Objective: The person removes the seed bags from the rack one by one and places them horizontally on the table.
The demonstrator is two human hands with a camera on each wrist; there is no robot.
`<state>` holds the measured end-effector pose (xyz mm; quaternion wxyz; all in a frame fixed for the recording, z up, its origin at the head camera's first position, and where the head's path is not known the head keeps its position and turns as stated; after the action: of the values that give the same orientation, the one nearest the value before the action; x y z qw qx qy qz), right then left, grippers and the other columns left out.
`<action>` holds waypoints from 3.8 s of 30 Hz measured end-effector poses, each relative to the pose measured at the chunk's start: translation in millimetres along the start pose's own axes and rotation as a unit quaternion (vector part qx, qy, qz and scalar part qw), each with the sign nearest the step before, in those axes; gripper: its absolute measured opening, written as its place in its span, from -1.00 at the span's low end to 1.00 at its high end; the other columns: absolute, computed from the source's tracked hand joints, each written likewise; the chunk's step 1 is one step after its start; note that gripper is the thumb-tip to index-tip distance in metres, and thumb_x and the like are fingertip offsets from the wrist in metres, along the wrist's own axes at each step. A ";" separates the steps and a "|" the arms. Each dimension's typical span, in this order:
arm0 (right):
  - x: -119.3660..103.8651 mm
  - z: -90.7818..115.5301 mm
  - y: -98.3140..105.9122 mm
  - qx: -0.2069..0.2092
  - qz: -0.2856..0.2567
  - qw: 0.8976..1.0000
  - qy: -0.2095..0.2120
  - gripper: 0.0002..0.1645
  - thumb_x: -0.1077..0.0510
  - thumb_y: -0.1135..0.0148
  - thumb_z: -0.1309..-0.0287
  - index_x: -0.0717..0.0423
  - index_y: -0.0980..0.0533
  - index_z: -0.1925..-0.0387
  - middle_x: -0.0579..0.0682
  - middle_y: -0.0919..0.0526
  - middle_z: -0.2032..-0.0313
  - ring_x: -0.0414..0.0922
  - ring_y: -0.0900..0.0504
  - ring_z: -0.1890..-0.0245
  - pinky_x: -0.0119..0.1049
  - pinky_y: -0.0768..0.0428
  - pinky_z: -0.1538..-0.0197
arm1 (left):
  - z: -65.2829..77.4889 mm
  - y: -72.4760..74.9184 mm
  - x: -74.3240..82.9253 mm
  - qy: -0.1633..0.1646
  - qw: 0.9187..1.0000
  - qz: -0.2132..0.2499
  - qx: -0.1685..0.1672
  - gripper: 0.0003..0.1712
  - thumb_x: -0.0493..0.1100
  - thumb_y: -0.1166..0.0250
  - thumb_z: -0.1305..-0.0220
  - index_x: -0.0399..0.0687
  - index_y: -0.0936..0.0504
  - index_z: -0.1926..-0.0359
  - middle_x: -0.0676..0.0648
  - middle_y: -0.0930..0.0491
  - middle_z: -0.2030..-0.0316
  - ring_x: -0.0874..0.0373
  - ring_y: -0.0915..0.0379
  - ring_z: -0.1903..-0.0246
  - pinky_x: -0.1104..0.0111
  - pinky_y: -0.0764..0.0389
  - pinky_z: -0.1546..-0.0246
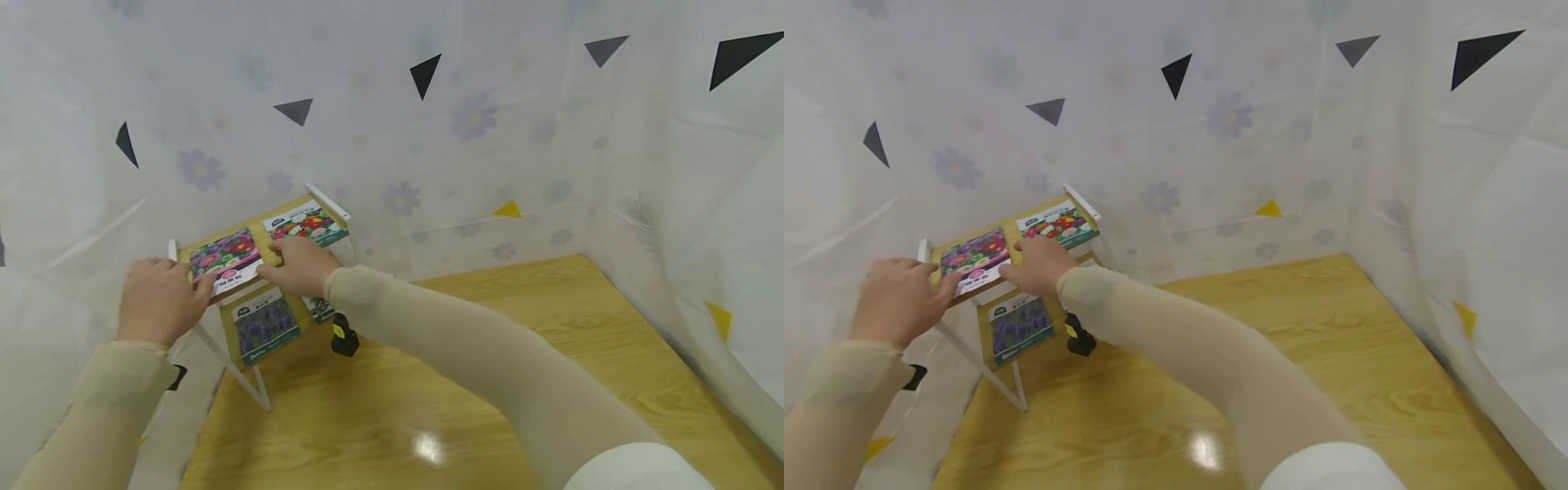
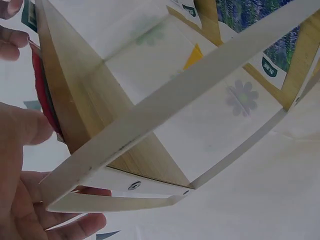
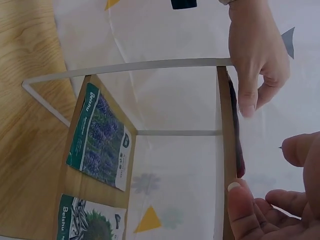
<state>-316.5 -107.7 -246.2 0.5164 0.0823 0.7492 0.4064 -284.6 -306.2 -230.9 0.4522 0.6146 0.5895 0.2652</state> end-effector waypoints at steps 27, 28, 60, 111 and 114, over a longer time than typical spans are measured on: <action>5.5 3.7 -25.2 0.057 -0.049 0.997 0.036 -0.62 -0.01 -0.06 -0.39 -0.03 -0.55 -0.14 -0.17 -0.62 0.00 -0.31 -0.57 0.10 -0.45 -0.54 0.10 | 29.5 0.6 26.6 -0.095 0.988 0.041 0.115 -0.63 -0.10 -0.15 -0.32 -0.39 -0.66 0.32 -0.37 -0.63 0.39 -0.33 -0.51 0.22 -0.20 -0.28 -0.12; 6.6 4.6 -25.1 0.067 -0.063 0.995 0.035 -0.65 0.01 -0.08 -0.38 -0.03 -0.58 -0.11 -0.18 -0.64 0.03 -0.32 -0.57 0.12 -0.46 -0.55 0.13 | 31.9 0.7 27.5 -0.096 0.987 0.046 0.121 -0.63 -0.09 -0.16 -0.32 -0.39 -0.67 0.30 -0.36 -0.64 0.38 -0.33 -0.52 0.21 -0.20 -0.26 -0.15; 76.8 55.8 -60.5 0.152 -0.232 0.961 -0.001 -0.63 0.23 -0.26 -0.20 0.07 -0.53 -0.06 -0.18 -0.58 0.29 -0.27 -0.57 0.29 -0.43 -0.59 0.21 | 100.8 -37.4 60.9 0.152 0.920 0.269 0.241 -0.58 -0.18 -0.35 -0.17 -0.35 -0.57 0.00 -0.25 -0.55 0.22 -0.02 -0.50 0.39 0.46 -0.51 0.36; 204.8 107.0 -133.5 -0.013 -0.289 0.956 -0.052 -0.86 0.17 -0.22 -0.28 0.20 -0.51 0.28 0.05 -0.61 0.49 -0.04 -0.61 0.63 -0.13 -0.65 0.50 | 127.8 -143.0 115.7 0.170 0.884 0.434 -0.028 -0.70 -0.26 -0.23 -0.33 -0.22 -0.59 -0.06 0.01 -0.57 0.41 0.21 -0.37 0.55 0.40 -0.42 0.57; 193.7 114.9 -124.0 -0.009 -0.285 0.957 -0.053 -0.85 0.22 -0.19 -0.29 0.29 -0.49 0.30 0.16 -0.61 0.49 0.19 -0.62 0.56 -0.27 -0.61 0.55 | 126.8 -150.0 120.1 0.162 0.883 0.437 -0.051 -0.71 -0.29 -0.22 -0.33 -0.26 -0.57 -0.05 0.00 -0.56 0.42 0.23 -0.36 0.55 0.41 -0.42 0.56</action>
<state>-270.9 -23.6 -484.9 0.6505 -0.1180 0.7096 0.2436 -228.6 -236.8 -443.2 0.2190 0.7342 0.3115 0.5620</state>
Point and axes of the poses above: each hand's wrist, its own z-axis away from the middle knuckle, its own y-axis out of the back of the hand, x = y × z, the point moved 5 cm from there along -z, towards the middle knuckle
